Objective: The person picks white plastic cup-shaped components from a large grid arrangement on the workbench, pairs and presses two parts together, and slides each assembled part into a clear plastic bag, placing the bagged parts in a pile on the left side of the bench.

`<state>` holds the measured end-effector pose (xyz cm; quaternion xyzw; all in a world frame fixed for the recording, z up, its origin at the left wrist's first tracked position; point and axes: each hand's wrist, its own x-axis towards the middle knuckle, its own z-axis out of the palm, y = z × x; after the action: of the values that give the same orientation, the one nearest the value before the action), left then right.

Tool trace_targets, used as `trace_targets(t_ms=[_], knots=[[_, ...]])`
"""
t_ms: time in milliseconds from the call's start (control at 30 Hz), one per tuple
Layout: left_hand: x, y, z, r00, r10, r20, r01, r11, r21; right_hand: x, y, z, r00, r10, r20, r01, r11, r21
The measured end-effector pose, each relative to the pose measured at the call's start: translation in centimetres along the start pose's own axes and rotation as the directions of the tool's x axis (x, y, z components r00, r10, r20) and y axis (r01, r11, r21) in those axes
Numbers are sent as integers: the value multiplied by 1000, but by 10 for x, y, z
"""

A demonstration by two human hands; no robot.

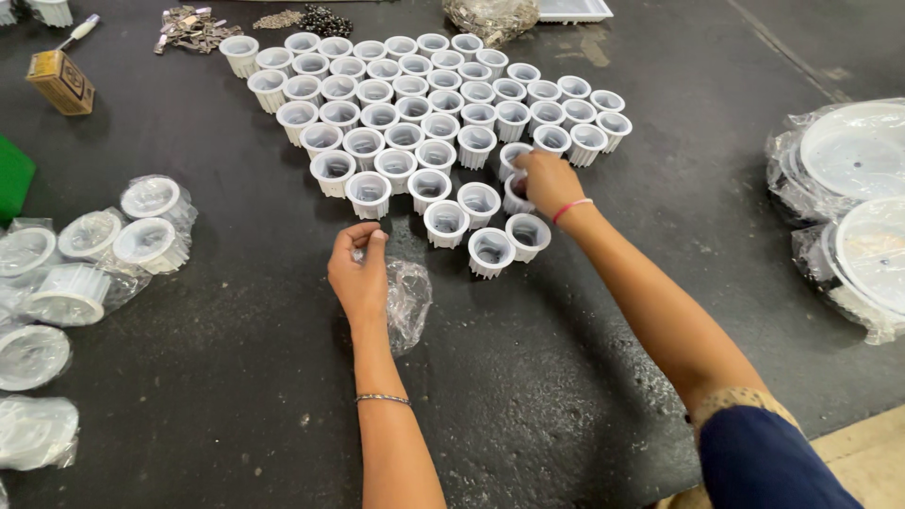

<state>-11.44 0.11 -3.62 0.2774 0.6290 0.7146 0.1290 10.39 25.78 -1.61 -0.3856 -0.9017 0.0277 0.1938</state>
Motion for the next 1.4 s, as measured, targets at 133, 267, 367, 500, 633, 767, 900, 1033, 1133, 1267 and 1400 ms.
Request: trace_targets(t_ms=[133,267,367,500,633,767,900,1033,1133,1267,1400], knots=[[1,-3,-1,999,37,-5,-37,999,6,25,6,0,991,-55,-120,52,998,-32],[0,-3,-2,1000,9,0,-9,1000,-8,26,-3,-6,956,-101,-274,125,990,70],[1,-2,-3,1000,0,3,0,1000,-7,13,-12,-16,967,73,-242,-31,984,174],[1,-1,-4,1000,-15,6,15,1000,-23,-11,7,-34,977,142,-159,-119,982,148],[1,-2,-3,1000,15,27,-13,998,-69,-24,61,-52,938,321,-132,-315,947,67],[-1,-1,-2,1000,-3,21,4,1000,-31,-31,108,-59,781,512,-358,-482,858,177],[0,0,-3,999,-24,28,26,997,-71,-35,116,-63,612,782,-117,-489,490,722],[0,-2,-4,1000,4,5,-4,1000,-11,-51,88,-56,781,450,-433,-314,883,350],[0,-3,-4,1000,20,15,-20,999,-31,-63,42,-60,963,227,-148,-131,868,479],[1,-3,-4,1000,13,22,-13,1000,-16,-72,-16,-74,964,-178,199,70,889,453],[1,-3,-4,1000,13,20,-13,1000,-14,-59,-46,-68,899,-335,283,258,926,276]])
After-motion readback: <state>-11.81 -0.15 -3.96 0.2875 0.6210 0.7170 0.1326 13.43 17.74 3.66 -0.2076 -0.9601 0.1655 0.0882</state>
